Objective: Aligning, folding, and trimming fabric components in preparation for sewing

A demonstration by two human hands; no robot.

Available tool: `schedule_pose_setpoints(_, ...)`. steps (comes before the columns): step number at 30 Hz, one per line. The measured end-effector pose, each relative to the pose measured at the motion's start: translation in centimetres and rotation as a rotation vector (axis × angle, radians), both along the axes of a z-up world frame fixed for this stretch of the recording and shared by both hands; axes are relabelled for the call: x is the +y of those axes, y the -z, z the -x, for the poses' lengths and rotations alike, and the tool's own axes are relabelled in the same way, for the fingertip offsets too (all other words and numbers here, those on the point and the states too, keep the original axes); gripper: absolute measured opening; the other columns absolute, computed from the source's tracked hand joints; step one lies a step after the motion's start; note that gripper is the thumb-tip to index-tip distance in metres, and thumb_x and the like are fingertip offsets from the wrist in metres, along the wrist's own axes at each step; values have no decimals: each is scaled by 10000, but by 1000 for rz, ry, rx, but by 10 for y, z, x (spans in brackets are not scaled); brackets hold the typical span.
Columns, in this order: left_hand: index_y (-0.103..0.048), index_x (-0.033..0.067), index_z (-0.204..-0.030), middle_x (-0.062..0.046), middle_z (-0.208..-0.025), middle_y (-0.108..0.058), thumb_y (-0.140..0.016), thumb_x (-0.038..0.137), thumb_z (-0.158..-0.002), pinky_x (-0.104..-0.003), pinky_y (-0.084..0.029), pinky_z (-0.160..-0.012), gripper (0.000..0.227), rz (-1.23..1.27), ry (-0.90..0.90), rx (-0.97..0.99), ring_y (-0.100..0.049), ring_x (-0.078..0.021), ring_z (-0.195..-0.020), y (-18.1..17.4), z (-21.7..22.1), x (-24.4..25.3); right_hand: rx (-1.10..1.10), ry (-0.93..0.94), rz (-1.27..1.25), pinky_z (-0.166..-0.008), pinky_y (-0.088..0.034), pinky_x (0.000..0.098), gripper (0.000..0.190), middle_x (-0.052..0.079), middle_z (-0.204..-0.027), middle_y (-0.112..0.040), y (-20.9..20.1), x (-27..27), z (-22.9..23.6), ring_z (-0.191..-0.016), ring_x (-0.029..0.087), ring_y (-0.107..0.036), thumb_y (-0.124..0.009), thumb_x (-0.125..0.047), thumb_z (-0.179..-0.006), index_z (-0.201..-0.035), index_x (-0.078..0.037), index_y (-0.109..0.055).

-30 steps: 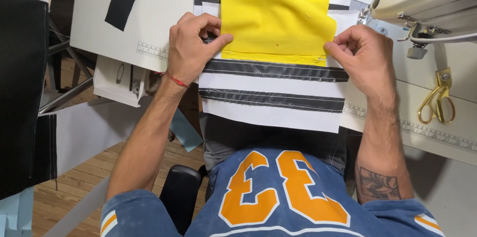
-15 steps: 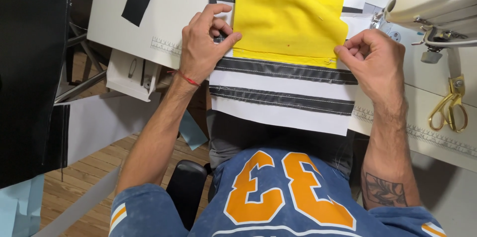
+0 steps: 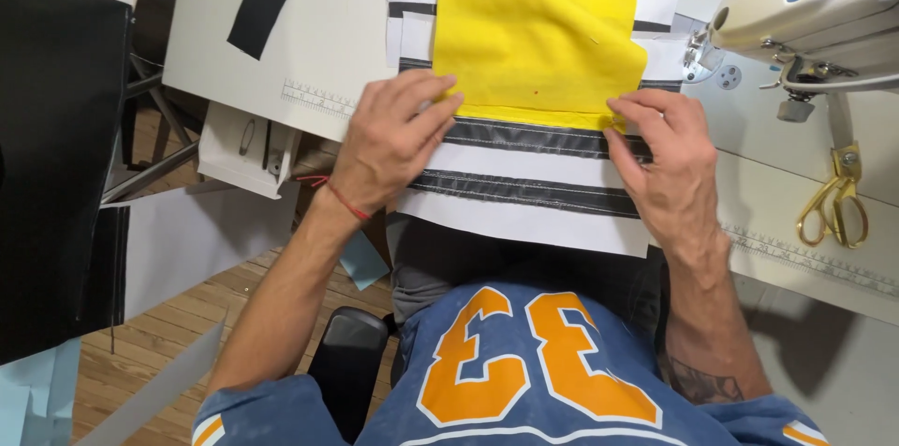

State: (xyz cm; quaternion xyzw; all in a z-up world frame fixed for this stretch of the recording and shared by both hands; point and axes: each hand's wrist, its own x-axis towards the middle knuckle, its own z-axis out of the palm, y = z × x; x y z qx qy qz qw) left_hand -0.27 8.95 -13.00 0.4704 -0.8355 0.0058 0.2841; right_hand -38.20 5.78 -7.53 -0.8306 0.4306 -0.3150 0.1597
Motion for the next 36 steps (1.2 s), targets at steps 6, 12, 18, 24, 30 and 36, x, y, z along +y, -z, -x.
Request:
schedule_pose_setpoints(6,-776,161,-1541,-93,-1643,-709,-520,423,-1293,-467,-468,-1247,443,40,43,-140,-601,-266,-1577,9,26,-4,126,68,-48,-1029,-601,477,263,252,-1440,-715,3,9,19,-1339,395,-664,-817,-71,-1218,-1451,48,-833)
schedule_pose_setpoints(12,-702,68,-1617,-187,-1648,-705,-572,384,-1260,-537,-460,-1310,494,-92,220,-77,-620,-358,-1581,-21,101,-9,156,187,-45,-1126,-559,505,331,276,-1457,-687,18,14,33,-1385,425,-629,-814,-60,-1228,-1522,88,-779)
schedule_pose_setpoints(18,-568,53,-1718,-210,-1757,-583,-445,642,-1231,-554,-321,-1425,774,-152,246,-254,-473,-339,-1703,-5,166,-20,93,321,-163,-1126,-508,530,413,252,-1354,-632,1,38,41,-1278,412,-569,-848,-174,-1232,-1532,95,-758)
schedule_pose_setpoints(24,-550,59,-1724,-215,-1713,-606,-556,753,-1160,-565,-325,-1423,894,-108,255,-260,-515,-344,-1668,-8,160,-18,118,278,-29,-1097,-533,487,514,132,-1395,-616,27,45,44,-1274,345,-565,-921,-352,-1134,-1504,-15,-807)
schedule_pose_setpoints(30,-515,67,-1746,-219,-1756,-546,-480,906,-1096,-574,-321,-1412,1061,-150,276,-322,-475,-349,-1682,-13,159,-16,82,346,-211,-1051,-524,486,616,201,-1347,-574,0,58,40,-1231,328,-541,-856,-425,-1174,-1564,39,-749)
schedule_pose_setpoints(36,-530,59,-1739,-232,-1761,-542,-509,891,-1095,-572,-329,-1396,1052,-151,293,-338,-484,-368,-1671,-14,158,-15,35,310,-231,-986,-538,452,581,156,-1311,-571,13,68,48,-1198,292,-557,-874,-389,-1148,-1560,2,-752)
